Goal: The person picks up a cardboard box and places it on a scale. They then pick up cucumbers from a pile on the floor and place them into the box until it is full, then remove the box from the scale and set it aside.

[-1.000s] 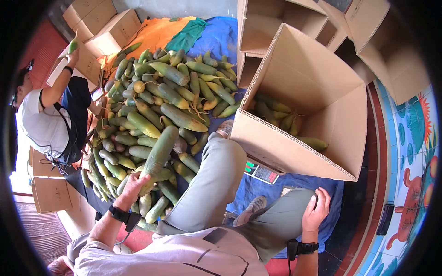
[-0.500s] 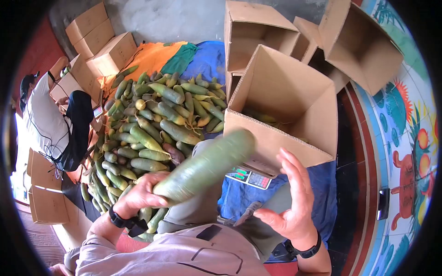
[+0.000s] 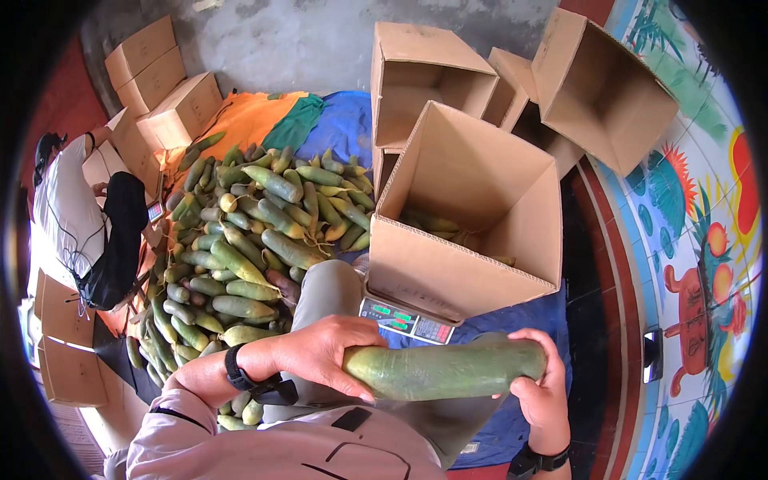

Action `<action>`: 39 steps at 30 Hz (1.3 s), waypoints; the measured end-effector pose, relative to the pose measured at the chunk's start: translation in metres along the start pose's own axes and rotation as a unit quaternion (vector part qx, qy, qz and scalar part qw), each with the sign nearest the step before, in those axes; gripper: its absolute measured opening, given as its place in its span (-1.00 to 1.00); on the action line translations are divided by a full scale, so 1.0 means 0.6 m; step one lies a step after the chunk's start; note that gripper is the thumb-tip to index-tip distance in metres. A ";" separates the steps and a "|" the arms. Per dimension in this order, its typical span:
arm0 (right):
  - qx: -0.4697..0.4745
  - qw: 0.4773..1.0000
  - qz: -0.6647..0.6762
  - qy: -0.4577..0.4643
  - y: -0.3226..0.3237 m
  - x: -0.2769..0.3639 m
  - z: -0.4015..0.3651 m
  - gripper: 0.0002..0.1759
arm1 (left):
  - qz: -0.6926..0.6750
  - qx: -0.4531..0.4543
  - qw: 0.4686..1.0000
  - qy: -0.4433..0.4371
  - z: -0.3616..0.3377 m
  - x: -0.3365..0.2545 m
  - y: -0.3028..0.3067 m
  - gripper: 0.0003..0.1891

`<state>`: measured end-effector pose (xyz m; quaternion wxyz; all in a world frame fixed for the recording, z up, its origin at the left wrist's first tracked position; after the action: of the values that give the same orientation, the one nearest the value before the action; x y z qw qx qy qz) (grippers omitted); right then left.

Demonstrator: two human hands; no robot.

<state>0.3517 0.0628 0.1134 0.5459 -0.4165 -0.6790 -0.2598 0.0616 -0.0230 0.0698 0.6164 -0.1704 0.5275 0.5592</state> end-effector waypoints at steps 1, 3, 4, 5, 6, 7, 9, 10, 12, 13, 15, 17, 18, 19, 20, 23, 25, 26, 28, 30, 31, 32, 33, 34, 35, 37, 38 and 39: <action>-0.028 0.999 0.003 0.025 0.006 0.001 0.001 -0.24 | 0.018 0.002 1.000 -0.012 0.008 0.001 0.004 -0.45; -0.085 0.992 -0.034 0.090 0.004 0.033 -0.002 -0.35 | 0.009 0.005 1.000 0.008 0.026 0.008 0.015 -0.34; -0.111 0.985 -0.036 0.130 0.009 0.046 0.001 -0.37 | 0.032 -0.055 0.997 -0.035 0.035 0.008 0.025 -0.26; -0.138 0.975 -0.037 0.170 0.015 0.060 0.005 -0.38 | 0.054 -0.113 0.989 -0.078 0.043 0.009 0.036 -0.18; -0.139 0.970 -0.031 0.196 0.026 0.071 0.009 -0.37 | 0.104 -0.149 0.981 -0.072 0.046 0.015 0.049 -0.08; -0.141 0.965 -0.027 0.221 0.036 0.084 0.013 -0.34 | 0.141 -0.186 0.970 -0.066 0.050 0.018 0.062 -0.11; -0.168 0.954 -0.020 0.247 0.042 0.115 0.030 -0.24 | 0.288 -0.240 0.926 -0.047 0.064 0.032 0.075 -0.14; -0.182 0.952 -0.023 0.246 0.053 0.125 0.042 -0.29 | 0.321 -0.231 0.918 -0.043 0.069 0.046 0.078 -0.17; -0.197 0.949 -0.028 0.245 0.069 0.140 0.071 -0.33 | 0.367 -0.216 0.904 -0.029 0.078 0.079 0.073 -0.18; -0.231 0.939 -0.074 0.246 0.072 0.145 0.091 -0.38 | 0.416 -0.201 0.887 -0.011 0.083 0.094 0.069 -0.19; -0.266 0.924 -0.121 0.247 0.075 0.148 0.130 -0.43 | 0.423 -0.201 0.883 -0.009 0.083 0.110 0.060 -0.22; -0.267 0.901 -0.279 0.198 0.075 0.146 0.176 -0.47 | 0.423 -0.199 0.884 -0.009 0.082 0.116 0.061 -0.23; -0.261 0.886 -0.335 0.185 0.080 0.140 0.199 -0.47 | 0.420 -0.208 0.883 -0.015 0.081 0.114 0.061 -0.25; -0.253 0.869 -0.390 0.171 0.085 0.134 0.222 -0.46 | 0.418 -0.207 0.885 -0.015 0.079 0.115 0.061 -0.25; -0.235 0.870 -0.406 0.154 0.078 0.128 0.243 -0.45 | 0.422 -0.202 0.883 -0.015 0.076 0.117 0.063 -0.25; -0.187 0.851 -0.485 0.070 0.080 0.102 0.302 -0.43 | 0.417 -0.204 0.886 -0.020 0.072 0.127 0.059 -0.27; -0.170 0.861 -0.474 0.065 0.083 0.079 0.334 -0.43 | 0.413 -0.203 0.888 -0.024 0.073 0.129 0.060 -0.28; -0.150 0.872 -0.462 0.061 0.082 0.070 0.346 -0.43 | 0.411 -0.202 0.889 -0.024 0.074 0.131 0.061 -0.28; -0.138 0.884 -0.442 0.067 0.074 0.065 0.361 -0.43 | 0.424 -0.210 0.881 -0.029 0.073 0.135 0.061 -0.28; -0.120 0.879 -0.453 0.089 0.058 0.065 0.364 -0.49 | 0.419 -0.210 0.883 -0.028 0.073 0.136 0.059 -0.28; -0.120 0.880 -0.452 0.086 0.066 0.058 0.370 -0.49 | 0.417 -0.213 0.883 -0.031 0.073 0.136 0.058 -0.28; -0.100 0.881 -0.459 0.066 0.079 0.044 0.381 -0.53 | 0.416 -0.211 0.884 -0.030 0.073 0.136 0.058 -0.28; -0.080 0.881 -0.464 0.046 0.086 0.034 0.386 -0.57 | 0.416 -0.214 0.884 -0.028 0.073 0.135 0.057 -0.28; -0.103 0.858 -0.502 0.024 0.080 0.047 0.374 -0.65 | 0.415 -0.217 0.883 -0.025 0.072 0.134 0.057 -0.28; -0.125 0.849 -0.511 0.046 0.064 0.065 0.355 -0.68 | 0.414 -0.214 0.884 -0.025 0.073 0.133 0.058 -0.28; -0.131 0.864 -0.475 0.105 0.071 0.066 0.334 -0.73 | 0.429 -0.201 0.880 -0.023 0.075 0.132 0.061 -0.27; -0.133 0.865 -0.472 0.102 0.068 0.066 0.319 -0.73 | 0.427 -0.194 0.883 -0.026 0.077 0.130 0.058 -0.27; -0.156 0.866 -0.451 0.152 0.064 0.067 0.296 -0.76 | 0.425 -0.190 0.885 -0.026 0.076 0.131 0.056 -0.27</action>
<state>0.2885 0.2375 0.1002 0.3933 -0.0997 -0.6524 -0.6401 0.0389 0.0642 0.0341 0.2887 -0.0294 0.4171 0.8613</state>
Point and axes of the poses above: each hand's wrist, its own z-axis towards the middle knuckle, its own y-axis out of the back of the hand, x = y × z, the point moved 2 cm from there along z, towards the middle knuckle, and after that the axes turned 10 degrees about -y, right-handed, at the moved point
